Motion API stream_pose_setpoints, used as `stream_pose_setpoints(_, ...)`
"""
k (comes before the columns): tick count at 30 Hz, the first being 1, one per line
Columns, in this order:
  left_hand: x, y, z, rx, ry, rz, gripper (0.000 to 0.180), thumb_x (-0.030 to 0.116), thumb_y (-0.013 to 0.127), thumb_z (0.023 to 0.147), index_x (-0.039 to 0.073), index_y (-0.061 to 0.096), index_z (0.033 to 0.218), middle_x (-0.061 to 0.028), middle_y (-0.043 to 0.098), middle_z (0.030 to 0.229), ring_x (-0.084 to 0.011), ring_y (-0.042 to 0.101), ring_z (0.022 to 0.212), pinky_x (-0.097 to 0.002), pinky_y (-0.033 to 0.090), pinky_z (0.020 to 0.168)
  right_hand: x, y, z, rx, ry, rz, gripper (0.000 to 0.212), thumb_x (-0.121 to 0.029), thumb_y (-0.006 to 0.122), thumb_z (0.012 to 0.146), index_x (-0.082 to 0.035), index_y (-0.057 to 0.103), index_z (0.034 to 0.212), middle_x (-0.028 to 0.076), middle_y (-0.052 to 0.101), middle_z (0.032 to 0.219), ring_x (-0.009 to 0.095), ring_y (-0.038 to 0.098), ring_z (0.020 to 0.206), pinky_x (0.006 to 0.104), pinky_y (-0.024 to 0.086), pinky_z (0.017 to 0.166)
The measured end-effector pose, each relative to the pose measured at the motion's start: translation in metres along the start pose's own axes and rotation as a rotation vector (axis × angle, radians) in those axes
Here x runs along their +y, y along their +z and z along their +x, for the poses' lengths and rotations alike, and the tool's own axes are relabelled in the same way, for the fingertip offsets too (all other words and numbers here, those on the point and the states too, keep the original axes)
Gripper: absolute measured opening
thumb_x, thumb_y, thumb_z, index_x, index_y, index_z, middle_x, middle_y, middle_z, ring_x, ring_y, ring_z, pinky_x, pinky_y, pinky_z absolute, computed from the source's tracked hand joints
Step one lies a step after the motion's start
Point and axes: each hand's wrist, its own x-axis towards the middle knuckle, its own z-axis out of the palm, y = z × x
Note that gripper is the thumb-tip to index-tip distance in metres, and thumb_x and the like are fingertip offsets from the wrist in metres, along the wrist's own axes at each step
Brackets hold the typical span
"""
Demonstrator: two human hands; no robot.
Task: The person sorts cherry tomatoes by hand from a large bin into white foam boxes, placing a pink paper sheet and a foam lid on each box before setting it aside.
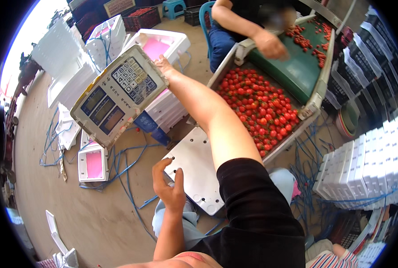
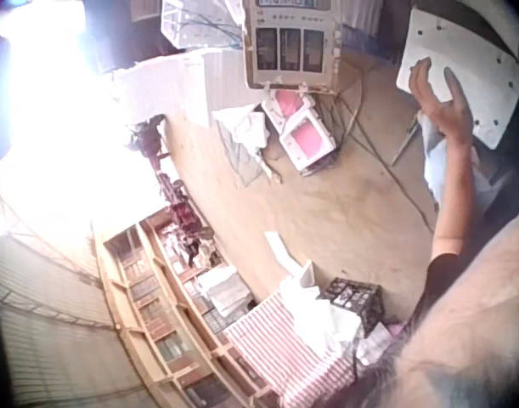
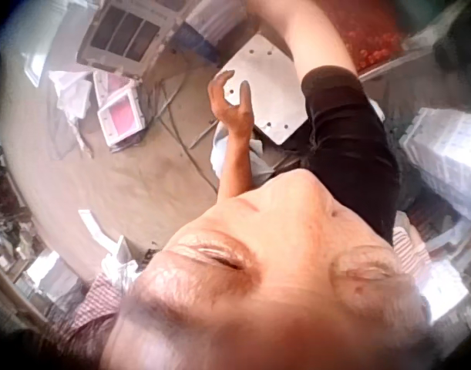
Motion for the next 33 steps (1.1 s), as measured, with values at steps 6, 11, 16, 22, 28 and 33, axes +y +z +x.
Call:
stream_pose_setpoints(6,-0.016,0.006,-0.005,0.022,-0.030,-0.036,0.023,0.002,0.068,0.081,-0.001,0.067,0.103,-0.0131,0.067,0.100,-0.0270,0.064,0.094,-0.0358,0.049,0.087,0.077,-0.067,-0.070,0.041,-0.043,-0.241,0.018,-0.016,0.056,0.087,-0.017,0.072,0.095,0.007,0.072,0.105,0.024,0.067,0.108,0.0454,0.047,0.098)
stream_pose_setpoints(11,-0.027,0.008,-0.005,0.014,-0.066,-0.135,0.019,0.005,0.068,0.086,-0.002,0.067,0.103,-0.0094,0.069,0.093,-0.0177,0.065,0.087,-0.0308,0.051,0.084,0.099,-0.120,-0.149,0.162,-0.134,-0.347,0.011,-0.013,0.061,0.082,-0.014,0.072,0.084,0.007,0.072,0.091,0.024,0.069,0.100,0.0452,0.045,0.100)
stream_pose_setpoints(16,-0.044,0.012,-0.009,-0.012,-0.209,-0.198,0.017,0.005,0.068,0.089,-0.002,0.067,0.104,-0.0066,0.068,0.091,-0.0119,0.064,0.085,-0.0253,0.051,0.079,0.074,-0.162,-0.244,0.011,-0.183,-0.412,0.012,-0.013,0.064,0.080,-0.012,0.074,0.086,0.008,0.072,0.098,0.022,0.066,0.107,0.0411,0.038,0.106)
stream_pose_setpoints(22,-0.059,0.021,-0.017,-0.100,-0.227,-0.186,0.022,0.012,0.068,0.092,-0.002,0.065,0.110,-0.0062,0.068,0.092,-0.0121,0.064,0.088,-0.0263,0.051,0.078,0.049,-0.226,-0.361,0.017,-0.133,-0.406,0.006,-0.009,0.061,0.080,-0.009,0.066,0.084,0.011,0.068,0.094,0.026,0.065,0.103,0.0443,0.033,0.114)
stream_pose_setpoints(28,-0.016,0.019,-0.048,-0.295,-0.745,-0.840,0.068,0.034,0.063,0.098,0.007,0.030,0.150,-0.0165,0.053,0.133,-0.0250,0.060,0.115,-0.0378,0.051,0.096,-0.053,-0.274,-0.508,0.054,-0.076,-0.053,0.006,-0.014,0.063,0.080,-0.011,0.066,0.084,0.007,0.060,0.082,0.023,0.063,0.090,0.0496,0.036,0.110)
stream_pose_setpoints(33,0.003,-0.016,-0.144,0.028,-0.584,-0.682,0.076,0.018,0.060,0.085,0.007,0.023,0.151,-0.0200,0.047,0.135,-0.0336,0.055,0.120,-0.0441,0.050,0.099,-0.148,-0.246,-0.572,0.077,-0.169,0.444,0.009,-0.018,0.062,0.079,-0.012,0.060,0.086,0.001,0.057,0.083,0.019,0.060,0.093,0.0455,0.041,0.103)
